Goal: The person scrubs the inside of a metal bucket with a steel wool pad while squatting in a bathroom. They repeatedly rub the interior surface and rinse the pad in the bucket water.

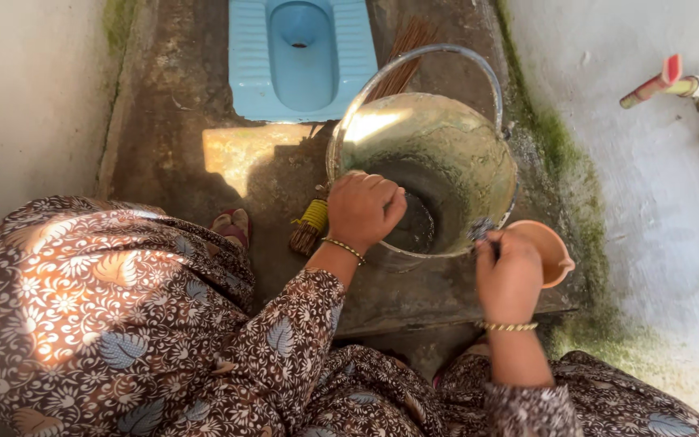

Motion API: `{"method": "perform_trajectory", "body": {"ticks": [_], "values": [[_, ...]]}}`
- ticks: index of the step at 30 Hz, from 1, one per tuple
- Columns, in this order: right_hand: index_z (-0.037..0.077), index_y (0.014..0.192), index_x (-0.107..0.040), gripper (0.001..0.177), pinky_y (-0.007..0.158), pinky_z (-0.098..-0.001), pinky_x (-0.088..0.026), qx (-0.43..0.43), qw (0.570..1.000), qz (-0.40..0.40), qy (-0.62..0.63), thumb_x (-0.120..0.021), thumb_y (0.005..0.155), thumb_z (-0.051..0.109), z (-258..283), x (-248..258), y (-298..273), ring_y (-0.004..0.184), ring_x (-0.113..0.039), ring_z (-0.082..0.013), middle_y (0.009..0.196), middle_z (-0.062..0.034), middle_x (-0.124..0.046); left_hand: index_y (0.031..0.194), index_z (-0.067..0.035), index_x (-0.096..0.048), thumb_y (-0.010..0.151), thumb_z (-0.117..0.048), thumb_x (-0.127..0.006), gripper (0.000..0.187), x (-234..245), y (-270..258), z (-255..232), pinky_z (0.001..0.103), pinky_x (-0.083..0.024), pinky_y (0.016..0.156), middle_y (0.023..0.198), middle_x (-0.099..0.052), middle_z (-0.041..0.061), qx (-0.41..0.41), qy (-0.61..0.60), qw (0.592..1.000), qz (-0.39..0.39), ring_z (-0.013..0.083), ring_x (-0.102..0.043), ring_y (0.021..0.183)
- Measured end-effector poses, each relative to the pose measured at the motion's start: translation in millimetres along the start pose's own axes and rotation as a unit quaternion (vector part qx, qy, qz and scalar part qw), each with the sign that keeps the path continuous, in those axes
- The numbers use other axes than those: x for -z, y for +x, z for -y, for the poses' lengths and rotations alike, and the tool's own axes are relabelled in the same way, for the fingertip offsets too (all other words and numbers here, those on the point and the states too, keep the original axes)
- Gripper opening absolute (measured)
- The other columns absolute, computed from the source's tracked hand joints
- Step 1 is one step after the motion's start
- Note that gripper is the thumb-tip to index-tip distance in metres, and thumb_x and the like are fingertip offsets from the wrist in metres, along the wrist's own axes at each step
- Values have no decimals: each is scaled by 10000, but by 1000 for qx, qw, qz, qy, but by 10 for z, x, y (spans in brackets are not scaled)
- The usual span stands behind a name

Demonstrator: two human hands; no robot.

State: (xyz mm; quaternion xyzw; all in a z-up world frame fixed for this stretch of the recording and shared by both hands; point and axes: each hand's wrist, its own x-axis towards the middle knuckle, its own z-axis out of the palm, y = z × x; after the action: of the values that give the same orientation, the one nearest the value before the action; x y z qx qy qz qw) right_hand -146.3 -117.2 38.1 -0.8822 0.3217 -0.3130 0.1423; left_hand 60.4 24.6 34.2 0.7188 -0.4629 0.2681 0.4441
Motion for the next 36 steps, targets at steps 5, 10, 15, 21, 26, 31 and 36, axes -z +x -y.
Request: {"method": "perform_trajectory", "body": {"ticks": [5, 10, 15, 21, 26, 31, 36], "values": [[4, 980, -707, 148, 859, -469, -505, 34, 999, -16, -5, -799, 907, 94, -131, -113, -73, 936, -650, -392, 988, -205, -690, 664, -126, -631, 904, -242, -662, 268, -146, -14, -30, 450, -498, 695, 688, -647, 55, 60, -10, 996, 69, 275, -657, 703], [16, 956, -681, 157, 902, -463, -506, 9, 997, -73, -24, -797, 885, 95, -397, -99, 187, 1003, -649, -347, 1044, -153, -701, 715, -128, -668, 934, -295, -618, 279, -316, 19, -351, 457, -506, 707, 747, -679, 64, 88, 20, 987, 131, 282, -671, 756], [24, 998, -667, 195, 851, -469, -504, 62, 997, -47, 1, -787, 864, 99, 117, -261, -450, 979, -612, -372, 1021, -182, -634, 878, -131, -685, 1014, -367, -547, 306, -323, -39, -344, 464, -502, 718, 836, -705, 50, 128, 19, 986, 109, 286, -673, 824], [16, 949, -677, 142, 850, -455, -506, 94, 994, -45, 23, -783, 864, 59, 332, -202, -372, 964, -608, -361, 961, -157, -639, 911, -145, -676, 1039, -387, -509, 321, -282, -80, -351, 469, -492, 731, 839, -696, 50, 116, -7, 988, 105, 289, -667, 833], [11, 969, -680, 130, 850, -448, -508, 3, 996, -76, 36, -783, 909, 62, 117, -62, -196, 952, -618, -349, 1004, -176, -637, 904, -143, -664, 1032, -423, -515, 342, -347, -183, -536, 460, -472, 700, 814, -682, 49, 68, -13, 991, 112, 285, -659, 812], [2, 939, -665, 131, 865, -465, -499, 82, 994, -74, 10, -761, 860, 44, 414, -319, -502, 970, -616, -383, 996, -185, -645, 1055, -127, -679, 1037, -436, -483, 366, -191, -192, -498, 466, -459, 725, 871, -680, 59, 55, -47, 994, 83, 291, -652, 850], [10, 974, -679, 106, 875, -447, -504, 36, 996, -77, 25, -758, 911, 42, 308, -222, -389, 969, -634, -363, 1002, -166, -658, 1231, -124, -621, 1153, -441, -410, 389, 38, -108, -456, 443, -487, 933, 1083, -685, 90, 24, -219, 975, -4, 312, -642, 1047]]}}
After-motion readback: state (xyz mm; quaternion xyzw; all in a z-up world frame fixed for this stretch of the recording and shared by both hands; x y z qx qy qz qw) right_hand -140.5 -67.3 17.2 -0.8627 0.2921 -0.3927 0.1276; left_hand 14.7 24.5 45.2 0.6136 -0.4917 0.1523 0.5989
